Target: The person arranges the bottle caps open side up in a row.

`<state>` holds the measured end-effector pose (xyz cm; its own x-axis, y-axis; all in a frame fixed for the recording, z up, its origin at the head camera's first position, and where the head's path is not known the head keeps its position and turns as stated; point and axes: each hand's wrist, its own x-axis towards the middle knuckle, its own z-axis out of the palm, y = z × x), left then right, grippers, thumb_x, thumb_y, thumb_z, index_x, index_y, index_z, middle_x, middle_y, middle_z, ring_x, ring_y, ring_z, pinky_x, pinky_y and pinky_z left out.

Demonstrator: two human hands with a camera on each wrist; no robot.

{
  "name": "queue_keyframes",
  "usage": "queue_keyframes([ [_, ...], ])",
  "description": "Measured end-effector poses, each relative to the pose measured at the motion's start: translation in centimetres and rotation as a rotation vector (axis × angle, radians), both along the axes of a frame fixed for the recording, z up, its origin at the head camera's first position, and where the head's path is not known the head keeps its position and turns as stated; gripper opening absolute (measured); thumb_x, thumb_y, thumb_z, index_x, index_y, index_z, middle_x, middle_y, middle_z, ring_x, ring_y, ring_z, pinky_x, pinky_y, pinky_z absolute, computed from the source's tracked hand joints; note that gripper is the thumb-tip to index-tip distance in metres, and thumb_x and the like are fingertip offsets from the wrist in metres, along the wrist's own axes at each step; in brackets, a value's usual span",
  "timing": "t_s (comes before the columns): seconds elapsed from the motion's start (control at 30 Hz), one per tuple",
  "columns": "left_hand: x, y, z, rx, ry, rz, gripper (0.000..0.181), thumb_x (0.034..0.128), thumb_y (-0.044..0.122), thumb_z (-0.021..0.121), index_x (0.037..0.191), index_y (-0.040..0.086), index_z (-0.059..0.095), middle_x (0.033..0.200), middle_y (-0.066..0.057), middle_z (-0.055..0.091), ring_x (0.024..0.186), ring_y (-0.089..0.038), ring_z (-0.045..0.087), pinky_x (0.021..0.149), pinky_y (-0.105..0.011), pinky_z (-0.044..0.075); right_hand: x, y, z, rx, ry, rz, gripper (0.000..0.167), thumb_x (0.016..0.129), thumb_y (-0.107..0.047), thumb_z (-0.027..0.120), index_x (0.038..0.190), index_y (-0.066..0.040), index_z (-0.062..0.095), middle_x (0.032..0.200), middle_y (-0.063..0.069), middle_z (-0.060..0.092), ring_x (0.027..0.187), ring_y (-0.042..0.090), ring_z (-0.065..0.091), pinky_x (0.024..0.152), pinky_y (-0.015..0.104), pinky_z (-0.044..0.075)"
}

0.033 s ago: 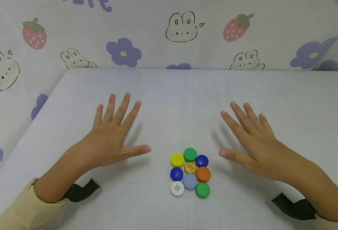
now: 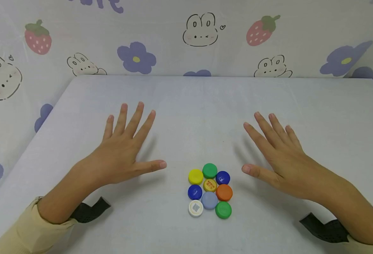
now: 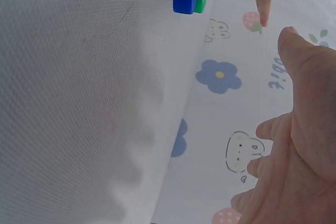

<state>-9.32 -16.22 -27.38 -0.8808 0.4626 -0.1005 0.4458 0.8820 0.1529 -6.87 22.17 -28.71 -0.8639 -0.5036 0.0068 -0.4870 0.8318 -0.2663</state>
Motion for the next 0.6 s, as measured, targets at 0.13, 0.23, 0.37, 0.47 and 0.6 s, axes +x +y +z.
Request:
queue_keyframes([
  [0.13,-0.1,0.1,0.0,0.002,-0.003,-0.008,0.117,0.0871,0.081,0.053,0.164,0.019,-0.01,0.167,-0.01,-0.024,0.148,-0.039,-0.03,0.114,-0.068,-0.012,0.1,0.0,0.1,-0.011,-0.004,0.005,0.095,0.097,-0.057,0.061,0.166,-0.018,0.007,0.171,0.013,-0.009,0.154,0.04,-0.016,0.115,0.066,-0.012],
  [0.23,-0.1,0.4,0.1,0.008,-0.013,-0.022,0.118,0.0866,0.082,0.053,0.164,0.02,-0.01,0.167,-0.008,-0.024,0.148,-0.038,-0.031,0.114,-0.068,-0.012,0.2,0.0,0.2,-0.023,-0.009,0.01,0.095,0.098,-0.056,0.061,0.166,-0.018,0.008,0.171,0.012,-0.008,0.154,0.039,-0.015,0.116,0.066,-0.011],
  [0.37,0.0,0.6,0.1,0.012,-0.024,-0.039,0.118,0.0855,0.083,0.052,0.164,0.02,-0.01,0.168,-0.007,-0.023,0.148,-0.036,-0.032,0.115,-0.067,-0.011,0.2,-0.2,0.2,-0.035,-0.021,0.018,0.095,0.097,-0.056,0.063,0.166,-0.018,0.009,0.171,0.012,-0.006,0.155,0.039,-0.013,0.116,0.067,-0.01],
  [0.47,0.1,0.8,0.1,0.016,-0.027,-0.049,0.118,0.0852,0.084,0.052,0.164,0.02,-0.009,0.168,-0.006,-0.023,0.148,-0.036,-0.031,0.115,-0.066,-0.011,0.2,-0.3,0.3,-0.038,-0.034,0.02,0.095,0.097,-0.056,0.063,0.166,-0.017,0.01,0.171,0.011,-0.005,0.155,0.039,-0.012,0.116,0.067,-0.009],
  [0.6,0.2,1.0,0.0,0.024,-0.033,-0.067,0.114,0.0874,0.08,0.054,0.166,0.018,-0.001,0.17,-0.009,-0.014,0.15,-0.038,-0.026,0.117,-0.066,-0.007,0.2,-0.6,0.3,-0.032,-0.052,0.025,0.089,0.097,-0.055,0.063,0.165,-0.017,0.019,0.171,0.012,0.004,0.155,0.04,-0.005,0.117,0.067,-0.007],
])
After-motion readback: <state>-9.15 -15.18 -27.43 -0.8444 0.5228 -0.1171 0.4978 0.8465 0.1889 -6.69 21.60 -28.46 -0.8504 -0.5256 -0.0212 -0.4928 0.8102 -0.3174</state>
